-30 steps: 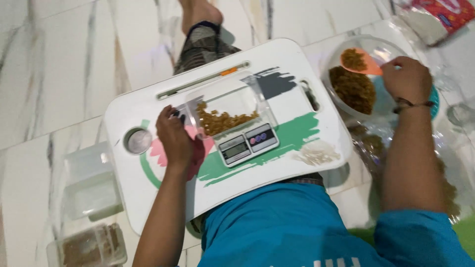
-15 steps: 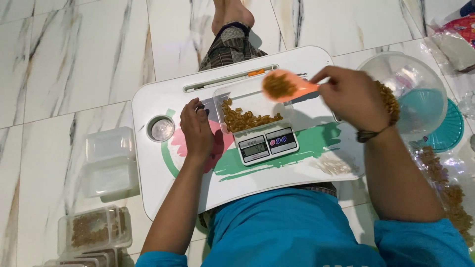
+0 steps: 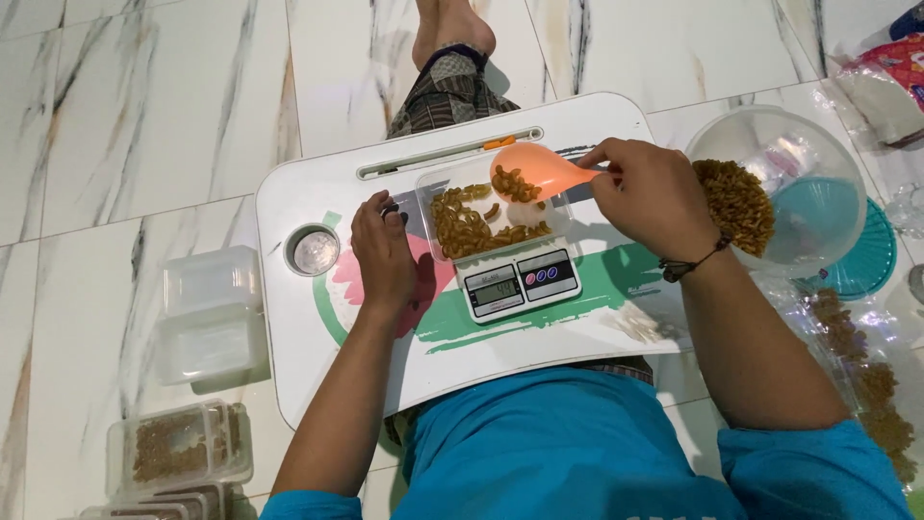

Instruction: Portioning food items from a large bowl into individual plastic containers using a spoon and a digital scale, then sealing and stacking them.

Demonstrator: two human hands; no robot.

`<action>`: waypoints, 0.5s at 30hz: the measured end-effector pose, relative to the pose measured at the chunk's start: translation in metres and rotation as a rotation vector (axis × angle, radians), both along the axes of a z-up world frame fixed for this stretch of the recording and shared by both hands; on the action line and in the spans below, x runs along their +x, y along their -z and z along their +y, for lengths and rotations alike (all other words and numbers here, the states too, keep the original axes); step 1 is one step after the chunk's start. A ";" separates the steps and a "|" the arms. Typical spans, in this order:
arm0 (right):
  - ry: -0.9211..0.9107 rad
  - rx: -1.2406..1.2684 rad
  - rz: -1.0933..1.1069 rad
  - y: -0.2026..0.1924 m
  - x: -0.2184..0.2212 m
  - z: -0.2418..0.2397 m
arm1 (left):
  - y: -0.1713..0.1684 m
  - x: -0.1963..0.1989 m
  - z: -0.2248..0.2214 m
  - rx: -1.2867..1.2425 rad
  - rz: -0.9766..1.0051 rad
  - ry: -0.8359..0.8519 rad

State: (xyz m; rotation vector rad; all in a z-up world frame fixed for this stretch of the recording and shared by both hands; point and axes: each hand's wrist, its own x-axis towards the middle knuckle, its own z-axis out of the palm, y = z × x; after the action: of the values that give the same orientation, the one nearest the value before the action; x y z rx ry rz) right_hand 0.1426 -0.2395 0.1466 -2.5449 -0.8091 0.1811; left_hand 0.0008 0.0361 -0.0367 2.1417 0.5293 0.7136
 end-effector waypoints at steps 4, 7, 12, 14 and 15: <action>0.111 0.064 0.135 0.002 0.006 -0.018 | 0.000 0.000 0.000 0.013 -0.004 -0.002; 0.218 0.104 0.162 0.015 0.019 -0.043 | -0.004 0.000 -0.002 0.005 -0.035 0.006; 0.379 0.171 0.130 0.044 0.050 -0.110 | 0.014 0.003 0.004 -0.162 -0.228 0.063; 0.418 0.172 0.093 0.059 0.067 -0.140 | 0.003 0.001 0.000 -0.248 -0.283 0.095; 0.428 0.225 0.098 0.068 0.075 -0.155 | -0.012 -0.001 -0.006 -0.161 -0.141 0.064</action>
State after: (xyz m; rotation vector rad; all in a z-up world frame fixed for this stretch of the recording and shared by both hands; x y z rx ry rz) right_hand 0.2180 -0.3945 0.0787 -2.4052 -0.2212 0.0707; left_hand -0.0003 0.0297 -0.0250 1.9348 0.4262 0.7540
